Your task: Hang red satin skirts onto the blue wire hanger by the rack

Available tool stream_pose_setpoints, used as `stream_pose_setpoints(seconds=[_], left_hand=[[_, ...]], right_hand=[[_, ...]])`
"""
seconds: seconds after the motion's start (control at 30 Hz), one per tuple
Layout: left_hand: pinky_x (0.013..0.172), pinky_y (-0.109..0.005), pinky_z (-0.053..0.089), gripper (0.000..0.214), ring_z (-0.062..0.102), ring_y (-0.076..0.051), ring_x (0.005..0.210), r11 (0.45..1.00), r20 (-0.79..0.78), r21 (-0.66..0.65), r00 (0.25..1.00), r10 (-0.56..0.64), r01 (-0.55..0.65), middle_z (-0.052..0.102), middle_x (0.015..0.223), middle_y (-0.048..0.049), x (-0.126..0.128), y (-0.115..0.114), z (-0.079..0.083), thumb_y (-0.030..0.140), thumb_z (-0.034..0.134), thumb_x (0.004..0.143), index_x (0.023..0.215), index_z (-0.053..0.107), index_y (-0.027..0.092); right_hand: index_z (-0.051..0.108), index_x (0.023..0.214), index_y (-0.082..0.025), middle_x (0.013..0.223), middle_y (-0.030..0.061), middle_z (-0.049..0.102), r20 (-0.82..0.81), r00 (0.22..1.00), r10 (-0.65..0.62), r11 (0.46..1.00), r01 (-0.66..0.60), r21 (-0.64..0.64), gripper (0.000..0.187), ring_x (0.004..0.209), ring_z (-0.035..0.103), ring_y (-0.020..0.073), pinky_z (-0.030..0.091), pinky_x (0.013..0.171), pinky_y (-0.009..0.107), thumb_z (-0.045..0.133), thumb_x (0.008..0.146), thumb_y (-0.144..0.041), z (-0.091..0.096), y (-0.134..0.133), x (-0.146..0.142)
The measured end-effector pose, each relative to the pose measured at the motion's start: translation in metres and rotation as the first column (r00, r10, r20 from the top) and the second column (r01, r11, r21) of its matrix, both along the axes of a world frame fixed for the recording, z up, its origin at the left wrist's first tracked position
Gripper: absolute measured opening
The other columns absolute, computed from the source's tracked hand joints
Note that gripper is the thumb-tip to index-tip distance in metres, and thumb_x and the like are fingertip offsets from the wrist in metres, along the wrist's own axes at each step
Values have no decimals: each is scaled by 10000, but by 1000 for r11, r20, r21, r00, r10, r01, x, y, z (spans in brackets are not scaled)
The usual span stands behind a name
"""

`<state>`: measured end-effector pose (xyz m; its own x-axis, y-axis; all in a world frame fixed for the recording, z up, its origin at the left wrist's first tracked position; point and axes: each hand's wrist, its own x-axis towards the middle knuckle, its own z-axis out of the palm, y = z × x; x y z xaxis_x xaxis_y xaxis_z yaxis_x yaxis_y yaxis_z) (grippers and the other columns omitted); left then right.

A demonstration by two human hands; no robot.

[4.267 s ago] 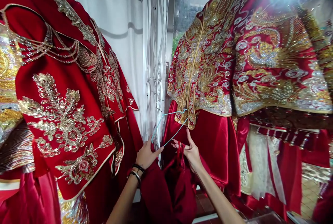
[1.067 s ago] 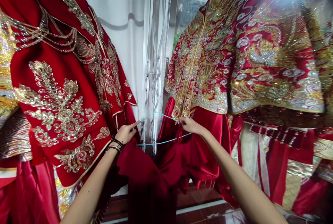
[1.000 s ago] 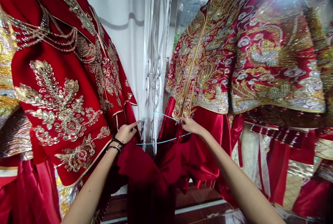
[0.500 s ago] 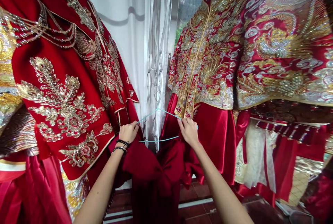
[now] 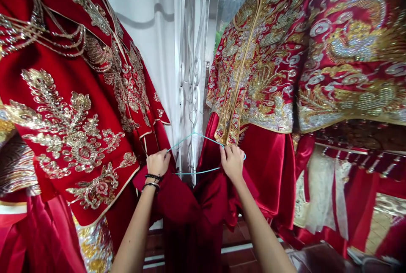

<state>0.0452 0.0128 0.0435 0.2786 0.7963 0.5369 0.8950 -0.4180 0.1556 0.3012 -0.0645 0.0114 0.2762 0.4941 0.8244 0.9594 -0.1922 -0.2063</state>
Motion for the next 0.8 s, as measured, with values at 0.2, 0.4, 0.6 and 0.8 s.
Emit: stream_pose_setpoints(seconds=[0.2,0.4,0.6,0.8], left_hand=[[537,-270,199,304,574,-164,691,999,19,13,999,31,-32,671,759,-35,3,4,-4,308,339,841,753,611,204],[540,-264,203,309,566,-163,690,999,31,7,999,38,-38,670,775,-33,5,4,-4,312,339,831,747,615,202],[536,-268,191,311,559,-168,671,998,30,25,998,61,-61,668,757,-37,7,4,-8,316,344,829,754,624,202],[537,-277,184,338,566,-177,690,995,20,41,996,87,-88,671,771,-55,7,1,-9,340,336,836,764,628,187]], right_hand=[[573,794,-199,792,81,526,8,1000,7,1000,-7,8,368,787,430,214,298,739,345,259,885,-367,-3,0,2],[571,791,-192,793,78,536,23,1000,10,1000,-11,22,363,788,434,208,294,739,331,271,888,-373,-5,-4,4],[581,809,-189,791,79,535,21,999,29,999,-30,18,369,791,434,208,287,734,328,272,889,-374,-5,-3,7],[579,800,-177,794,77,538,38,999,13,999,-15,40,381,800,436,199,292,743,321,273,893,-384,-8,1,10]])
